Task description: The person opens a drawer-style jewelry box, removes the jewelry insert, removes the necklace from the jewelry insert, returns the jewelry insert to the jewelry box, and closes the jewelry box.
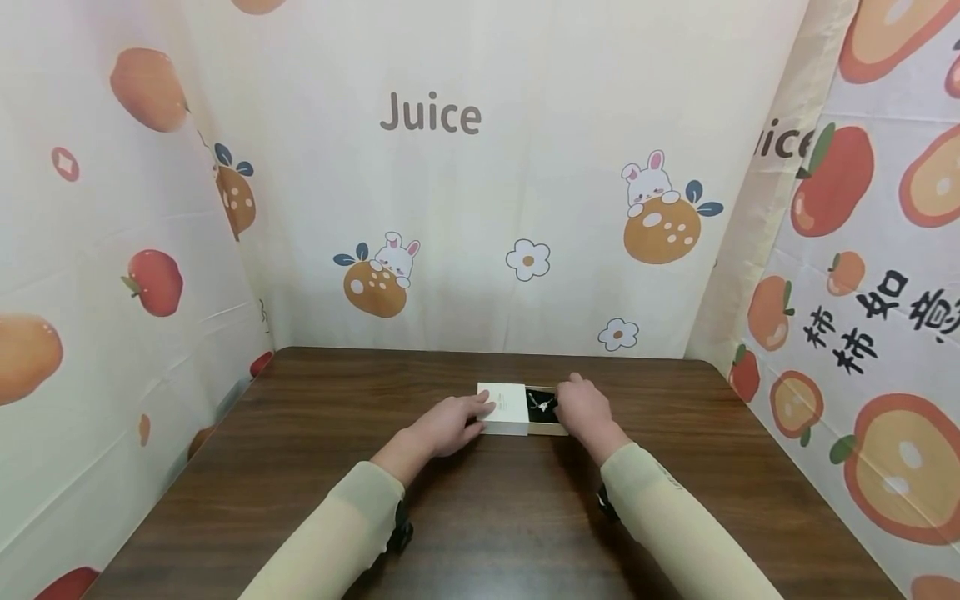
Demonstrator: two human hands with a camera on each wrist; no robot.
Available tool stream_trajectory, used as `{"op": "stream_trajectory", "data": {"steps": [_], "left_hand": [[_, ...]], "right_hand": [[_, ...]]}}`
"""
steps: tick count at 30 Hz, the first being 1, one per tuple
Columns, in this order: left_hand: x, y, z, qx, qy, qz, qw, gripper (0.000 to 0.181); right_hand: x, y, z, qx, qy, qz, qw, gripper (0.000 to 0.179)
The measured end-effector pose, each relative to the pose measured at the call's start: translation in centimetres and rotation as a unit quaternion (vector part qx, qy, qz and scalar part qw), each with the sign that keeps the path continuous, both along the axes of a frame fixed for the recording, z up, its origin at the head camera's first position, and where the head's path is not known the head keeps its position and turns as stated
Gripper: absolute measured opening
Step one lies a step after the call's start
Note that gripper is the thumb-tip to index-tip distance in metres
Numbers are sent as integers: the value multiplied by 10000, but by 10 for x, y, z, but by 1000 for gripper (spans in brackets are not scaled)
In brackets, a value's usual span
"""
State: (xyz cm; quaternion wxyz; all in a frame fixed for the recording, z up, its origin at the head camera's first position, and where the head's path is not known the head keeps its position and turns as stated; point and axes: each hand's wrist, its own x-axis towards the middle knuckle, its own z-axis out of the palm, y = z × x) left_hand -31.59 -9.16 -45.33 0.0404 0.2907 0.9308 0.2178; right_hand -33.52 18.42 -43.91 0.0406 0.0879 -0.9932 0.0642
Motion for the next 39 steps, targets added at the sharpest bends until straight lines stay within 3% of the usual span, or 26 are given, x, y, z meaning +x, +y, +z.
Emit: {"op": "stream_trajectory", "data": {"steps": [10,21,25,29,32,39], "left_hand": [[1,0,1,-6,46,-19,10000,49],[0,1,-1,17,217,-48,9998,46],[0,1,-1,44,220,-39,9997,46],[0,1,-1,55,179,-16,9998,46],[0,1,-1,55,172,-11,9998,46],[0,1,-2,39,161,-3,9999,47]], "right_hand": [[1,4,4,-281,223,8,9994,15],[-1,15,6,-1369,137,-52,9905,19],[-3,18,3,-1965,-40,-143,9804,23],[-1,21,4,-2743,-480,-307,9600,39],[1,23,8,-3027,-792,-282,9494,44],[6,25,17,-3079,-1014,-106,9460,43]]}}
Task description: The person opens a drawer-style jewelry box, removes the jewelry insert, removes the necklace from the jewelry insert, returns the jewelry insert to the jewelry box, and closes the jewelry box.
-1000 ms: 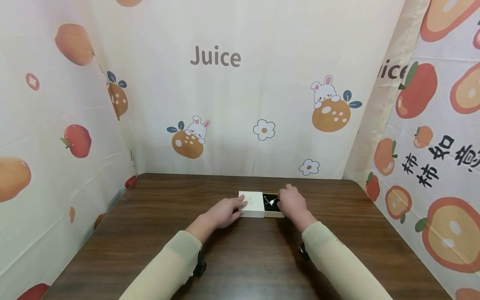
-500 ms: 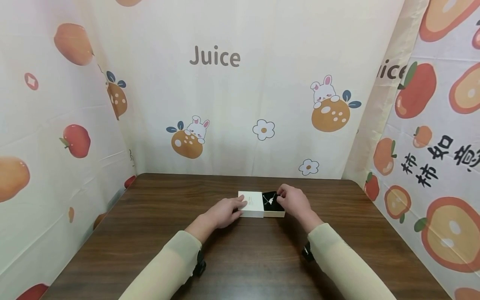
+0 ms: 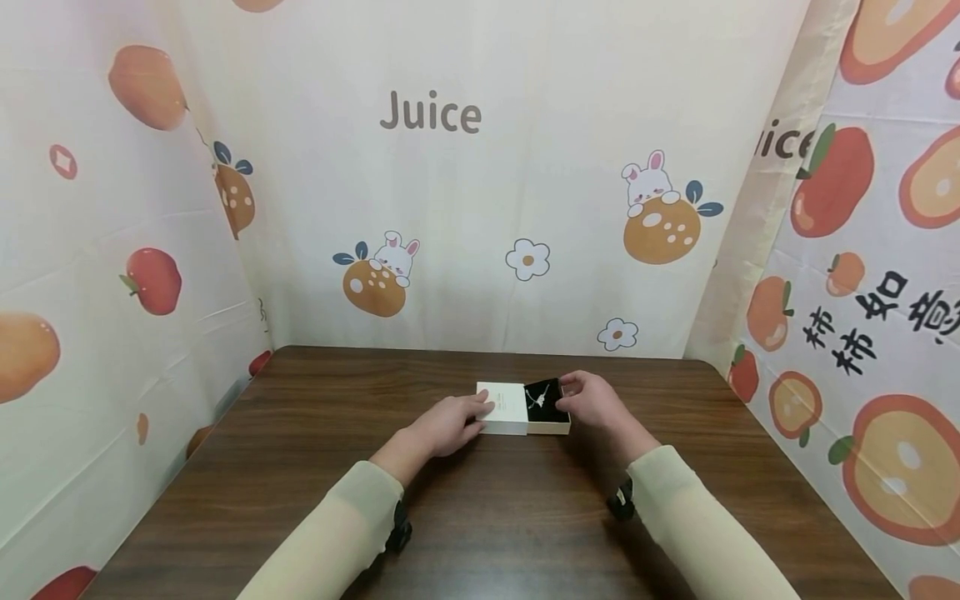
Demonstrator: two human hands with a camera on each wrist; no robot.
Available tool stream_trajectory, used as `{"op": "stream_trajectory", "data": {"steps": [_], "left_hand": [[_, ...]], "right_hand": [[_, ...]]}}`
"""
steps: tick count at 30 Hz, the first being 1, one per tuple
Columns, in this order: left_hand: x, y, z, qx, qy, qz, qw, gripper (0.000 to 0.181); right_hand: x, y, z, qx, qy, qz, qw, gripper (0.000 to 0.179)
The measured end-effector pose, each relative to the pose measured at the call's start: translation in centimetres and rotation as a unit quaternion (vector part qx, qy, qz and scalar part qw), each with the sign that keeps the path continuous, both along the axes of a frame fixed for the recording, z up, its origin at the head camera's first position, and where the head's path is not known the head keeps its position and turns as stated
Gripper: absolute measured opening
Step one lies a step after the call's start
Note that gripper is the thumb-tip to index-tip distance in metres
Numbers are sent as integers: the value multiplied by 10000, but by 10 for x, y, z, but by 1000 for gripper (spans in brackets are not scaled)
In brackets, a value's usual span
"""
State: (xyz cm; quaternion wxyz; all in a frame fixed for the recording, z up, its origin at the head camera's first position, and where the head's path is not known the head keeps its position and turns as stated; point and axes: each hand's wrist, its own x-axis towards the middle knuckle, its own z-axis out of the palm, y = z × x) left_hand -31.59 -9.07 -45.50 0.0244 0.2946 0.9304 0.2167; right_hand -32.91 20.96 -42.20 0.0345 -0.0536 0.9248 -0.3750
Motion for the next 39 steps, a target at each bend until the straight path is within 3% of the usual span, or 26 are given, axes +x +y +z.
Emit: {"op": "stream_trajectory", "data": {"steps": [8,15,23,29,39], "left_hand": [[0,0,0,3,-16,-5,10000,47],[0,-1,0,11,-65,-14,10000,48],[1,-1,4,15,-143,-17,9999,49],[1,0,4,-4,-116,-21,9999,48],[1,0,5,21,-136,-29,9999,49]], "right_hand": [[1,1,-1,-35,27,-100,9999,25],[4,3,1,-782,-293,-566,9949,24],[7,7,2,-1476,-397,-700,9858,27],[8,8,4,-2182,-145,-597,9740,30],[11,1,21,-3093,142,-497,9496,25]]}}
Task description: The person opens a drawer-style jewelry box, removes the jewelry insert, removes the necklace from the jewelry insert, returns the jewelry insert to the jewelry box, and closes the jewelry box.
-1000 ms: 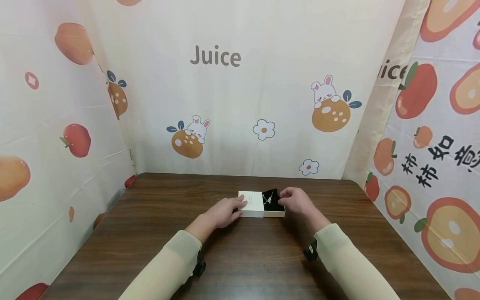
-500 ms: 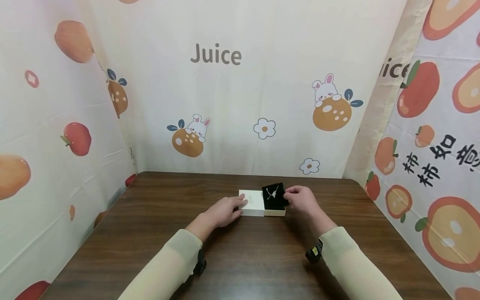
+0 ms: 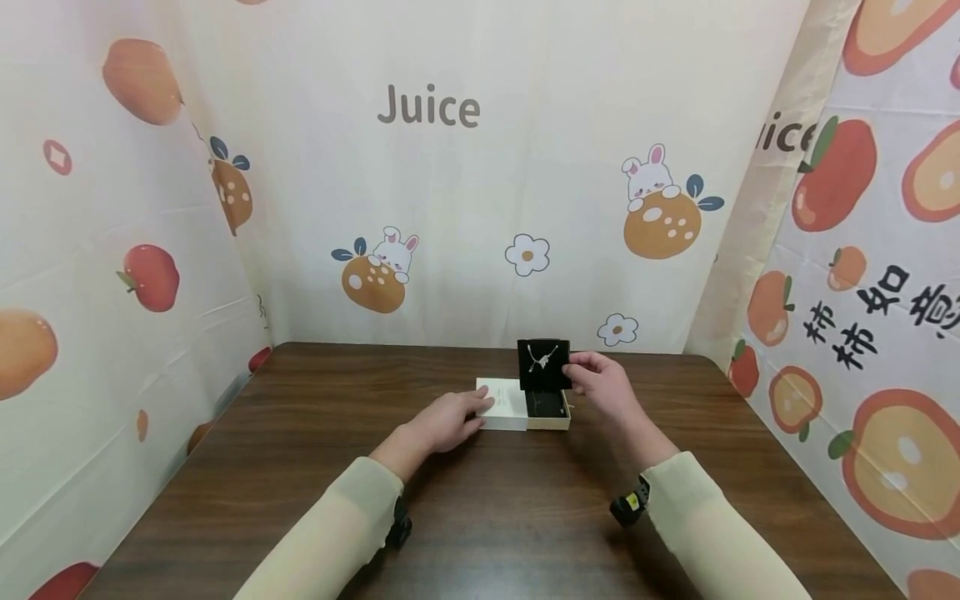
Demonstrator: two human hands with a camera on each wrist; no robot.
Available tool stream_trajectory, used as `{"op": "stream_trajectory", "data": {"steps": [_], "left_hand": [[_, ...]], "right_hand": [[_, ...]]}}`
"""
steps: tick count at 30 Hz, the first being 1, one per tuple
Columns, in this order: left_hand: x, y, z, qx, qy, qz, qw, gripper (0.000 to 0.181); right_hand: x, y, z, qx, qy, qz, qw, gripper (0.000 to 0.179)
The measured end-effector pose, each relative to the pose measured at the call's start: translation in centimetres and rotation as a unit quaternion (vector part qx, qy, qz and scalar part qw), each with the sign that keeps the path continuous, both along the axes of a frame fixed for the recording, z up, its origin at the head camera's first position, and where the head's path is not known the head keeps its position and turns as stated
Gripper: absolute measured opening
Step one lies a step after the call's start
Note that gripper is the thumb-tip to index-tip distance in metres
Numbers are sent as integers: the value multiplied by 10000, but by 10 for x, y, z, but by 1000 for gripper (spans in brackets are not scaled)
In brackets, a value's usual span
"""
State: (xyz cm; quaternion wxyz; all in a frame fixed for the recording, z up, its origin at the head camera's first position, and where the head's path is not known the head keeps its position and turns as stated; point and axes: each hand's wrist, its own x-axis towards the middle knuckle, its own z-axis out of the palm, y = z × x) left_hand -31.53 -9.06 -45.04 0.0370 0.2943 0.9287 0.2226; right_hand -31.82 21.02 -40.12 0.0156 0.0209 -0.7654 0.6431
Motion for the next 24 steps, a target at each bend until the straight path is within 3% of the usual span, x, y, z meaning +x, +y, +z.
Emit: {"op": "stream_trajectory", "data": {"steps": [14,24], "left_hand": [[1,0,2,-42,-62,30,10000,49],[0,2,1,-35,12,82,10000,48]], "right_hand": [[15,-21,28,-257,272,37,9993,28],[27,-38,41,-803,448,292,9953,12]]}}
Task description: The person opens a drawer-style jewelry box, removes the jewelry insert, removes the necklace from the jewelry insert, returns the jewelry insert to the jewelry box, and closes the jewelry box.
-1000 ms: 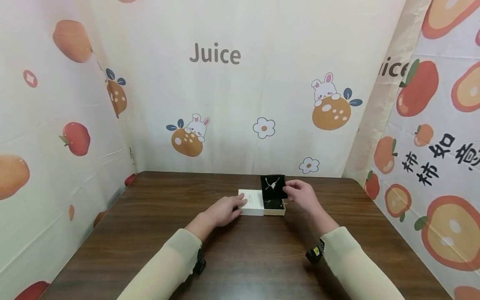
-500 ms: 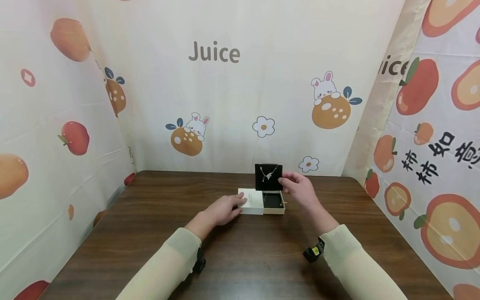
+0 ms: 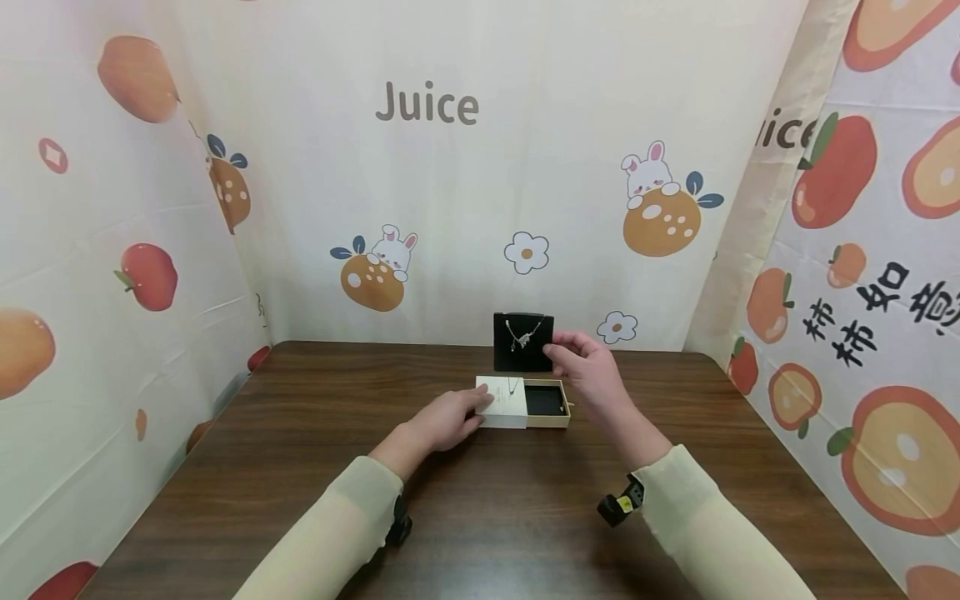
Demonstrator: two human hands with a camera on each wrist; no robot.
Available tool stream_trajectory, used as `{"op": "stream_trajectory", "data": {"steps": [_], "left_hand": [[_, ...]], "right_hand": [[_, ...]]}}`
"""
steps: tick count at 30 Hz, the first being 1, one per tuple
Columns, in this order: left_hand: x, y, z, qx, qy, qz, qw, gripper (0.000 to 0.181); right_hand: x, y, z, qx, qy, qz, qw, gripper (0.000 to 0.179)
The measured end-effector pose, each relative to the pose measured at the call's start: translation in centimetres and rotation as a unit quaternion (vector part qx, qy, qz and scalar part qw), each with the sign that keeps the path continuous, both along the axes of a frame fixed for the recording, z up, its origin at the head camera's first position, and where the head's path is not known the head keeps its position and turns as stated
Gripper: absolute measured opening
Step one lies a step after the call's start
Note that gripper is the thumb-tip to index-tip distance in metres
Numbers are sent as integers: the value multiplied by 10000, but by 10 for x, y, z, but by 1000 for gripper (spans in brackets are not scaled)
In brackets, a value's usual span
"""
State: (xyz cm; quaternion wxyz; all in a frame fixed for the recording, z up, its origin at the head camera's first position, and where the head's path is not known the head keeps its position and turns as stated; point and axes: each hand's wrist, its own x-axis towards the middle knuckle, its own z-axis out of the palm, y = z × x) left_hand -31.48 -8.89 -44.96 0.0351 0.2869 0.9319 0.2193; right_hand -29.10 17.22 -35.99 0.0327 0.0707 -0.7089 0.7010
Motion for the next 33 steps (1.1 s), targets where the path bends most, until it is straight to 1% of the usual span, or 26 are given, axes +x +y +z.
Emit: {"op": "stream_trajectory", "data": {"steps": [3,9,15,19,21,24,27,28,30,33], "left_hand": [[0,1,1,0,30,4,10000,46],[0,3,0,-63,86,7,9999,45],[-3,4,-1,-132,27,60,9999,46],[-3,3,-1,-123,-21,50,9999,47],[-3,2,-1,-82,-73,45,9999,50],[-2,-1,-2,69,-214,82,9997,59],[-2,-5,-3,308,-241,135,9991,65],[-1,-7,-2,410,-207,178,9988,66],[-1,-10,-1,613,-9,256,9978,63],[1,-13,8,1013,308,397,9936,58]], "right_hand": [[1,-5,1,-168,42,25,9998,9],[2,-10,3,-326,77,33,9994,8],[4,-15,5,-387,126,91,9991,8],[5,-17,7,-403,140,119,9990,8],[6,-17,7,-397,128,128,9990,9],[6,-17,8,-357,55,127,9993,9],[6,-16,8,-314,-31,155,9994,10],[6,-16,7,-315,-53,162,9994,10],[7,-16,7,-320,-70,175,9993,11],[6,-16,6,-345,-77,190,9992,12]]}}
